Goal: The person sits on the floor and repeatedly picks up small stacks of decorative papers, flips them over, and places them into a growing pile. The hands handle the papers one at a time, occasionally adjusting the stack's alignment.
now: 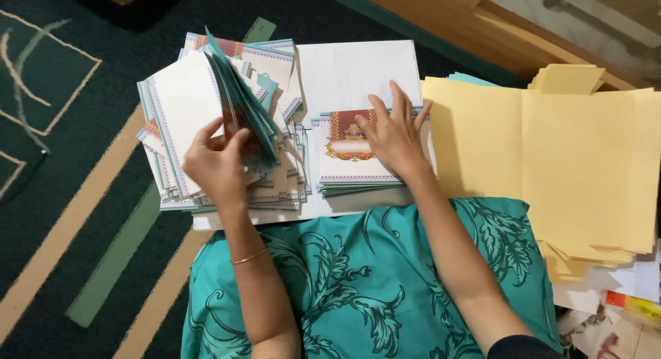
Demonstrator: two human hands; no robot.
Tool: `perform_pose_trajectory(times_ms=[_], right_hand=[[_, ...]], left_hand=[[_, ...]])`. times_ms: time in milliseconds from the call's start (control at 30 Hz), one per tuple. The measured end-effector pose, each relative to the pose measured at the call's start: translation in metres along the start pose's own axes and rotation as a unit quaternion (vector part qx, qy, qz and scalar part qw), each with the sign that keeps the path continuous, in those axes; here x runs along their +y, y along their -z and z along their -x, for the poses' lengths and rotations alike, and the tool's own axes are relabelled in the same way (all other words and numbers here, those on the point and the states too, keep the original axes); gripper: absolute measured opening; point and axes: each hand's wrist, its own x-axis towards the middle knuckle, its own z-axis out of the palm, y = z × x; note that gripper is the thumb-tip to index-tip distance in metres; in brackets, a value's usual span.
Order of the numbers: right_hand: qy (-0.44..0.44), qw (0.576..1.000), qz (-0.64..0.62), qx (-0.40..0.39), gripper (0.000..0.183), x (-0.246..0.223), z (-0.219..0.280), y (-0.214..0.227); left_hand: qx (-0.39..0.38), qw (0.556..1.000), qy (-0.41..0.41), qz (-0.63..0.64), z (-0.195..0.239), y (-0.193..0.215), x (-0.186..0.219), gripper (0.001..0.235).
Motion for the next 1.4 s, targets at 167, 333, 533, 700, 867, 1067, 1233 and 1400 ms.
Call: perform_pose_trajectory(times_ms=[167, 333, 533, 700, 867, 1067, 1233, 1400], right_hand=[[0.051, 0.996, 0.000, 0.074, 0.060, -0.010, 0.001, 0.001], [0.261, 0.944, -0.060, 0.194, 0.079, -0.029, 0.010, -0.005], [0.431, 0.843, 0.137, 0.292, 0.054, -0.057, 0.043, 0.018], [0.446, 0.833, 0.054, 0.321, 0.020, -0.066, 0.063, 0.067], [0.422, 0.864, 0.004, 0.274, 0.010, -0.055, 0.071, 0.114], [0.293, 0.922, 0.077, 0.242, 0.022, -0.024, 0.037, 0.104], [0.238, 0.933, 0.104, 0.250, 0.025, 0.036, -0.012, 0.008], [0.078, 0.996, 0.031, -0.027, 0.049, 0.034, -0.009, -0.012]], left_hand=[[0.010, 0.997, -0.071, 0.032, 0.000, 0.057, 0.041, 0.029], [-0.037, 0.993, -0.105, 0.044, 0.030, 0.111, 0.108, 0.025], [-0.213, 0.946, -0.223, 0.099, 0.054, 0.137, 0.142, 0.031], [-0.240, 0.934, -0.231, 0.129, 0.060, 0.145, 0.139, 0.077], [-0.239, 0.903, -0.308, 0.180, 0.060, 0.122, 0.161, 0.050], [-0.177, 0.948, -0.187, 0.187, 0.077, 0.007, 0.131, 0.042], [-0.173, 0.961, -0.174, 0.127, 0.091, -0.093, 0.074, 0.052], [-0.205, 0.944, -0.202, -0.161, 0.106, -0.101, 0.072, 0.054]])
